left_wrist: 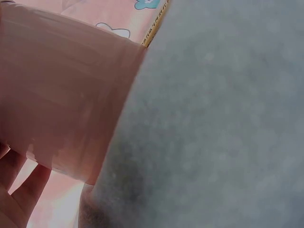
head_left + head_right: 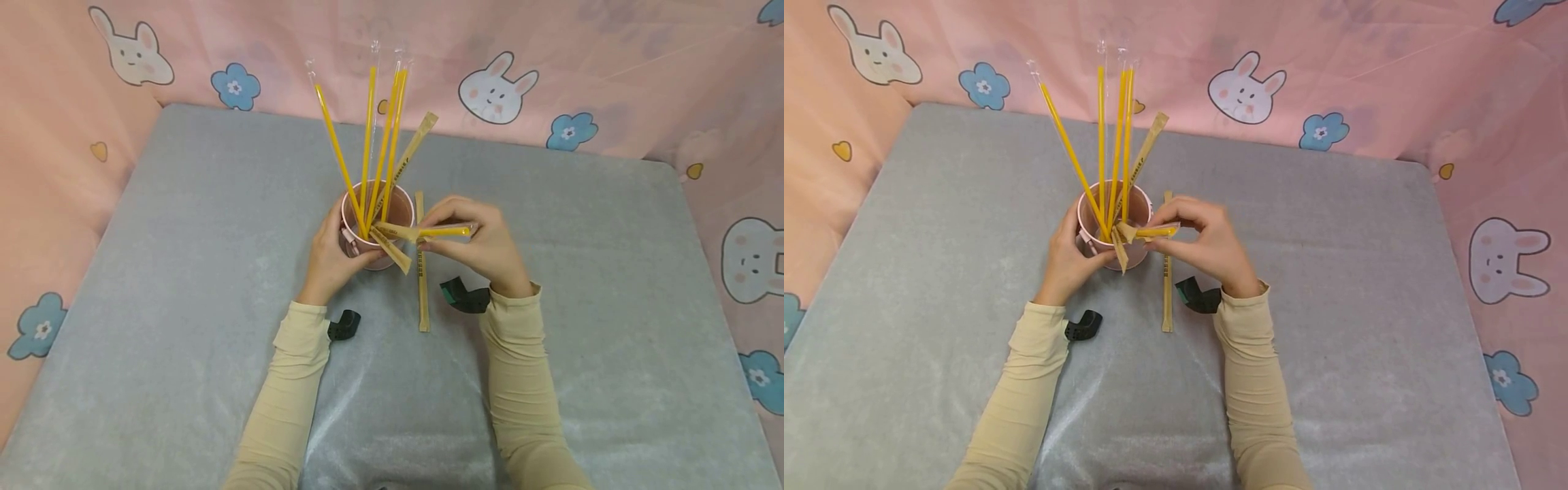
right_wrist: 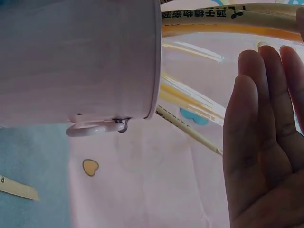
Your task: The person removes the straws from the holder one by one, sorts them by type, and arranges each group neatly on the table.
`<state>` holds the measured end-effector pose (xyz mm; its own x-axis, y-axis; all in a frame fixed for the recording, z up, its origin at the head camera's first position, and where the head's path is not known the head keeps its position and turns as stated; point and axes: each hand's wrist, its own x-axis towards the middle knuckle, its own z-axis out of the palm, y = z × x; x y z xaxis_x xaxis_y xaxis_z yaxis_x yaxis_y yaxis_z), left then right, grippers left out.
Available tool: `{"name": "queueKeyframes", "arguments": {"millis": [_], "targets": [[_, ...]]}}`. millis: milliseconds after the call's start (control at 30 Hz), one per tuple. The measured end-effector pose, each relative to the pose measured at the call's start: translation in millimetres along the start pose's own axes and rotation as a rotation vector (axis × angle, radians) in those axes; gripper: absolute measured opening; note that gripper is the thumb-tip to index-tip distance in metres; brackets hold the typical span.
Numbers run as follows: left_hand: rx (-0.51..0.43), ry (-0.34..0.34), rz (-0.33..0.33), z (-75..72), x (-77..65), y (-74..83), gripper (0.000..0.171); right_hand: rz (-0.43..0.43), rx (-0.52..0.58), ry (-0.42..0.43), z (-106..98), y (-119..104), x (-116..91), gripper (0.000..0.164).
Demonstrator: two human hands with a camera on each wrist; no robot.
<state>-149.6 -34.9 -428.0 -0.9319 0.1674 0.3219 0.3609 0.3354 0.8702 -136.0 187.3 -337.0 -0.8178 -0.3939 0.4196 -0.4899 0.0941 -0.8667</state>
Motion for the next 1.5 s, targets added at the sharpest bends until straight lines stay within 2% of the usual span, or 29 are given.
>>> {"name": "queueKeyframes", "arguments": {"millis": [467,600,833,1000,1100,1300,1500], "targets": [[0.005,0.0,-0.004,-0.1,0.1,0.8,0.1,-0.069,-0.016,-0.082,6,3,2,0.032],[0.009,0.004,-0.003,0.6,0.3,0.1,0.099,-0.093,-0.027,-0.074,9,2,3,0.034],[0.012,0.014,0.008,1.3,1.0,-1.1,0.097,-0.157,-0.103,-0.013,19,-2,6,0.029],[0.014,0.013,0.016,0.9,1.2,-1.4,0.094,-0.233,-0.139,-0.037,26,0,8,0.028],[0.009,0.014,0.041,0.6,1.1,-2.1,0.093,-0.258,-0.144,-0.056,31,1,9,0.028],[0.004,0.046,0.147,1.4,2.4,-6.6,0.08,-0.273,-0.169,-0.077,42,2,11,0.026],[0.014,0.058,0.176,2.4,2.9,-9.1,0.077,-0.286,-0.186,-0.068,47,3,13,0.019]]}}
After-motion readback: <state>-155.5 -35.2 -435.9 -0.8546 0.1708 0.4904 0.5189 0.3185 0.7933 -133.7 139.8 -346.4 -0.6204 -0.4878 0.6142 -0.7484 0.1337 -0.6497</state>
